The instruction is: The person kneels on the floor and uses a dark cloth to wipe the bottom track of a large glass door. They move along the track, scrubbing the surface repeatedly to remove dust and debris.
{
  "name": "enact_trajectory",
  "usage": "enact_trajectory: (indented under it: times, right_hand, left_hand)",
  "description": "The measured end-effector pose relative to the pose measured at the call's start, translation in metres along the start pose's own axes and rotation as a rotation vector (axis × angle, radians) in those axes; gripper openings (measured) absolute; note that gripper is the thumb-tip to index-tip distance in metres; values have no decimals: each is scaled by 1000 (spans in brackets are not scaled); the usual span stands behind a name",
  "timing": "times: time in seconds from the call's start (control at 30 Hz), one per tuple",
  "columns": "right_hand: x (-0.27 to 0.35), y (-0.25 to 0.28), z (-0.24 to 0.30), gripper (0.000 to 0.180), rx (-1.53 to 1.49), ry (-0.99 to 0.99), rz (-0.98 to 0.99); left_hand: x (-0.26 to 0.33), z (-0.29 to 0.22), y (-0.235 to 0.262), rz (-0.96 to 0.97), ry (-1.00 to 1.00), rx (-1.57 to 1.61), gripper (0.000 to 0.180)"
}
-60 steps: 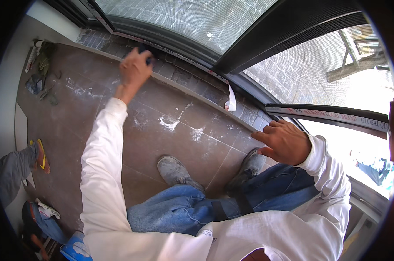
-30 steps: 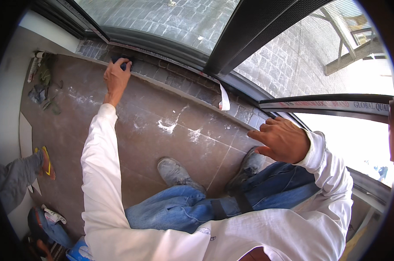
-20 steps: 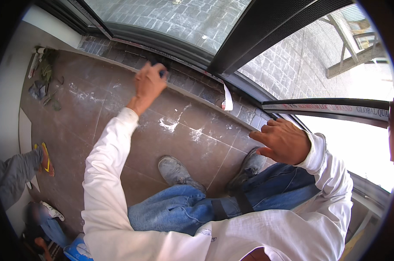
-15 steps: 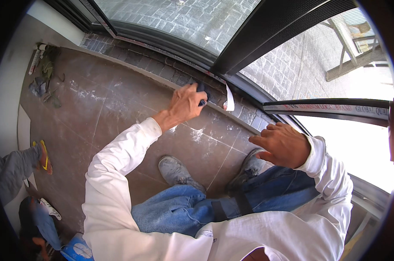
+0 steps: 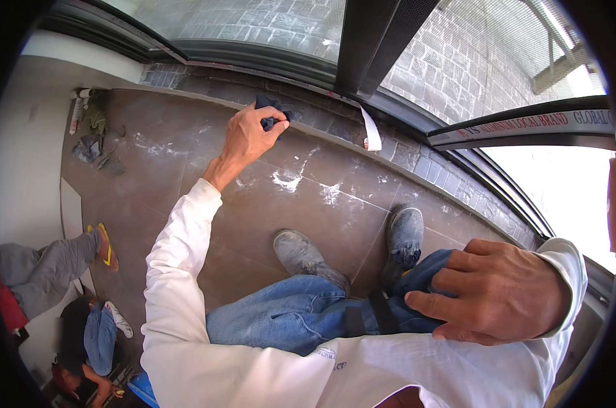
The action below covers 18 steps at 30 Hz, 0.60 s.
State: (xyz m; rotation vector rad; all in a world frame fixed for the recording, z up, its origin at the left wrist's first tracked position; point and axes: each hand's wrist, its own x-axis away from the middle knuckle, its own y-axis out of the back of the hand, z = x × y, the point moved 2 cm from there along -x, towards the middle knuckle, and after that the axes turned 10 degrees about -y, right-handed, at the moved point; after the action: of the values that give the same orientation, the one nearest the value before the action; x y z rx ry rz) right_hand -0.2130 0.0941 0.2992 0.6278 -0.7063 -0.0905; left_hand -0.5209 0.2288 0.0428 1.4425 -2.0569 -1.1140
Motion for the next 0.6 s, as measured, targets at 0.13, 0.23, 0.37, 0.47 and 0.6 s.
enact_trajectory:
  times: [0.13, 0.23, 0.37, 0.47, 0.6]
  right_hand:
    - [-5, 3, -5, 46, 133, 283, -241]
    - [3, 10, 4, 40, 104, 440, -498]
    - [-22, 5, 4, 37, 78, 593, -461]
    - [-60, -17, 3, 33, 243, 470, -395]
    - [-95, -38, 5, 29, 374, 484, -351]
  left_hand:
    - [1, -18, 4, 18, -39, -2, 18]
    - [5, -31, -1, 67, -25, -47, 19]
    - [13, -45, -7, 104, 36, -86, 19]
    - [24, -60, -8, 115, 104, -107, 17]
    - [38, -92, -14, 196, 173, -124, 15]
